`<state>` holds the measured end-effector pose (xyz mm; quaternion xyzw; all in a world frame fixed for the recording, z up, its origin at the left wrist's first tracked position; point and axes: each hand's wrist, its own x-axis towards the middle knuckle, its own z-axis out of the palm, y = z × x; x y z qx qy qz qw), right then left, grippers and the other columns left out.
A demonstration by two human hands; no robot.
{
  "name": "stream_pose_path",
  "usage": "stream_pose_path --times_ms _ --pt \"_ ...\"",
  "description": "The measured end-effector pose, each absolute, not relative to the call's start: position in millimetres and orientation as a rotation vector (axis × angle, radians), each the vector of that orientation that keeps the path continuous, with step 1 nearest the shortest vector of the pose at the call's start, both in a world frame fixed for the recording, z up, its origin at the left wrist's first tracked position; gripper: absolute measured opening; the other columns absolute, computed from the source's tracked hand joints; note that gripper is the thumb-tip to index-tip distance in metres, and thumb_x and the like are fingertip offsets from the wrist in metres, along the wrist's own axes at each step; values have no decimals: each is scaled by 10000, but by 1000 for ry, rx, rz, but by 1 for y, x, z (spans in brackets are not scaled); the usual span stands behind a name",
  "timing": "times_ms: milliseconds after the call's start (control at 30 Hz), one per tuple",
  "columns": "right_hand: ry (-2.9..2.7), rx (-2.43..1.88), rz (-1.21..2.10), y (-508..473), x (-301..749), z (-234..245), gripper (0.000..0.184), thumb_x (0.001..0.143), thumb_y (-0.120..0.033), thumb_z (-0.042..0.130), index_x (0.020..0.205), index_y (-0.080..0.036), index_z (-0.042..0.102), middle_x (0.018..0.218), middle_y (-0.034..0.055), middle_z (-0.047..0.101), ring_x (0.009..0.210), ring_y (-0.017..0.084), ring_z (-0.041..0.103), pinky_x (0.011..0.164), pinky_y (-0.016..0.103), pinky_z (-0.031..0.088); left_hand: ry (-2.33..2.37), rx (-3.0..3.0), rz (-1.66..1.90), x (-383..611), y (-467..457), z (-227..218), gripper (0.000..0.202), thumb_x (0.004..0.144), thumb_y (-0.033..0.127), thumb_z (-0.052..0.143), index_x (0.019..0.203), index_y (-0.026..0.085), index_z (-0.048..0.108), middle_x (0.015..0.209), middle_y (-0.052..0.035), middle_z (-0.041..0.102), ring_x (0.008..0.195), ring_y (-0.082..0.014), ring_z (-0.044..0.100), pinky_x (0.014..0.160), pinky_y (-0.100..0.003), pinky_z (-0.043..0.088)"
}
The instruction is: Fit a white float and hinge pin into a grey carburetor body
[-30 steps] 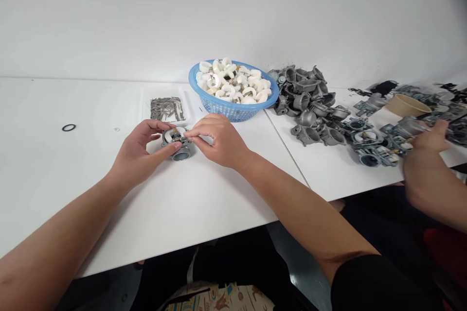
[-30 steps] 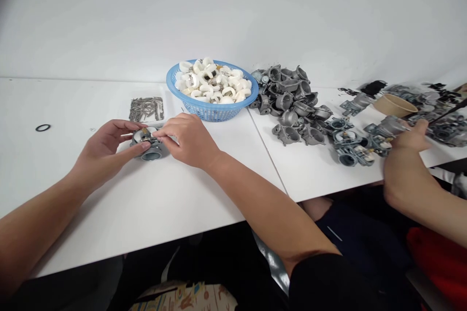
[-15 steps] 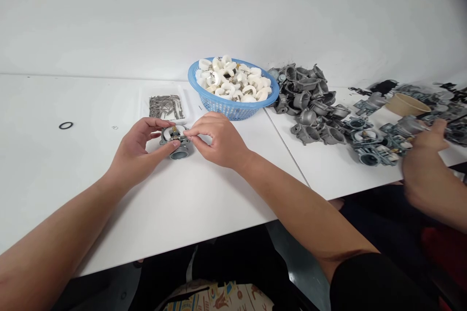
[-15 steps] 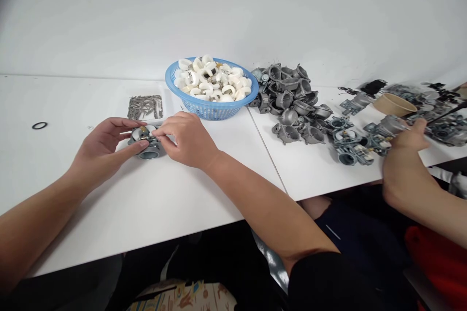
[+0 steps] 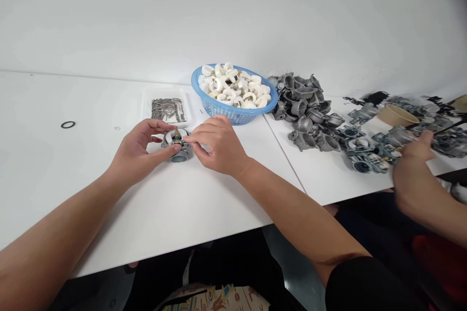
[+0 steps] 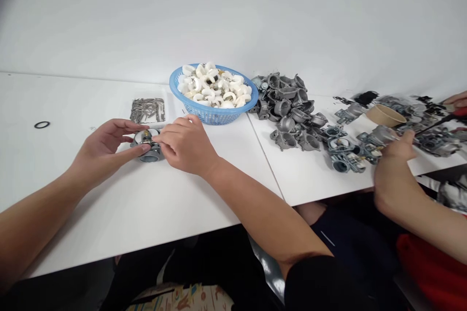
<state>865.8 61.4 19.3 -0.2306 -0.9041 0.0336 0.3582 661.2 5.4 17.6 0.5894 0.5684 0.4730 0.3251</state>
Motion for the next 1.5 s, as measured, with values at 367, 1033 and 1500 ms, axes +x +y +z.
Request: stream_pose_path --times_ms 367,1033,1500 --pt "-2421 -563 49 64 870 24 347 986 -163 510 1295 -266 630 798 -23 726 790 164 599 1062 390 306 1413 1550 1200 656 8 13 573 720 473 812 1194 286 550 1295 -74 651 1287 -298 555 1125 -526 423" --pt "-2303 -614 412 60 866 20 508 960 -145 499 1449 -221 386 939 10 725 802 149 636 985 400 402 1371 1547 1189 656 6 16 477 762 469 782 1177 294 628 1345 -71 643 1339 -314 529 1124 -522 448" --pt "-2151 -662 354 57 861 18 190 910 -203 638 1099 -217 631 819 -55 755 536 85 472 948 354 369 1363 1477 1191 651 10 12 491 744 466 818 1175 291 662 1302 -77 678 1287 -311 577 1072 -511 498"
